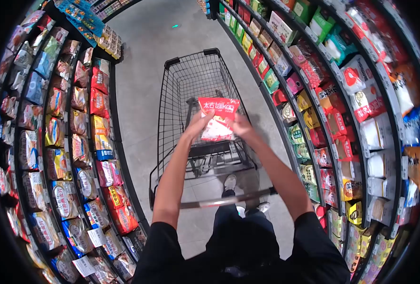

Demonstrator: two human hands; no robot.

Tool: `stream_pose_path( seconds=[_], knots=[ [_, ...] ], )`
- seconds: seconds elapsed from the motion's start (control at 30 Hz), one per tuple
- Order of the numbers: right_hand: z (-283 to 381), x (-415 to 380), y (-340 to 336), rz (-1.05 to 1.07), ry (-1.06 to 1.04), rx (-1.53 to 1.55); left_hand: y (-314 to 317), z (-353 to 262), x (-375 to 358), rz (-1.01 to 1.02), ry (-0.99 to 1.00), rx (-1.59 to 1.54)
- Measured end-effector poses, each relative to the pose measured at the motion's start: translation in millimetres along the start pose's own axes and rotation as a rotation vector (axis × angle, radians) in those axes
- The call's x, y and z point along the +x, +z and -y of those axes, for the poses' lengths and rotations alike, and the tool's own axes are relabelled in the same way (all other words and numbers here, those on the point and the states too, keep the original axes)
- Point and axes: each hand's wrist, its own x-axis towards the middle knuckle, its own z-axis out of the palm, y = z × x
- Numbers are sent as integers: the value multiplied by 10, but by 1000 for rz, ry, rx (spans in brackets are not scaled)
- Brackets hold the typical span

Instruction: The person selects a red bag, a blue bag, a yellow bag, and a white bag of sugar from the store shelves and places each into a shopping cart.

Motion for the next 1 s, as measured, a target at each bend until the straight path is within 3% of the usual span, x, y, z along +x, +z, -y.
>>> stream_pose_path(
  seconds=[0.07, 0.13, 0.23, 0.43, 0.57, 0.67, 0.73, 0.8, 0.87, 1.0],
  knots=[
    [-426, 259, 198, -77, 52, -114, -240, 561, 370, -122, -140, -117],
    [-659, 399, 340, -45, 373, -208, -400, 1029, 627, -153, -193, -177],
    [-1145, 600, 437, -58, 555, -77, -572, 1603, 958, -260, -274, -222],
    [-1781, 936, 562, -226, 424, -165, -902, 2630, 1671, -350, -212, -131],
    [-2184, 1075, 595, -285, 405, -129, -852, 2451, 1688, -361, -325, -175],
    [-2374, 1184, 560, -328, 425, -165, -822, 2636, 1789, -228, -225, 35],
    [-2703, 1187, 478, -400, 416, -288, -787, 2868, 1859, -71, -261, -93],
    [-2442, 1029, 369, -422, 467, -339, -715, 2983, 1949, 27, -246, -139],
    [-2298, 938, 286, -383, 634, -449, -530, 2681, 1863, -183, -505, -128],
    [-1968, 708, 217, -285, 610, -327, -509, 2868, 2009, -198, -370, -21]
  ],
)
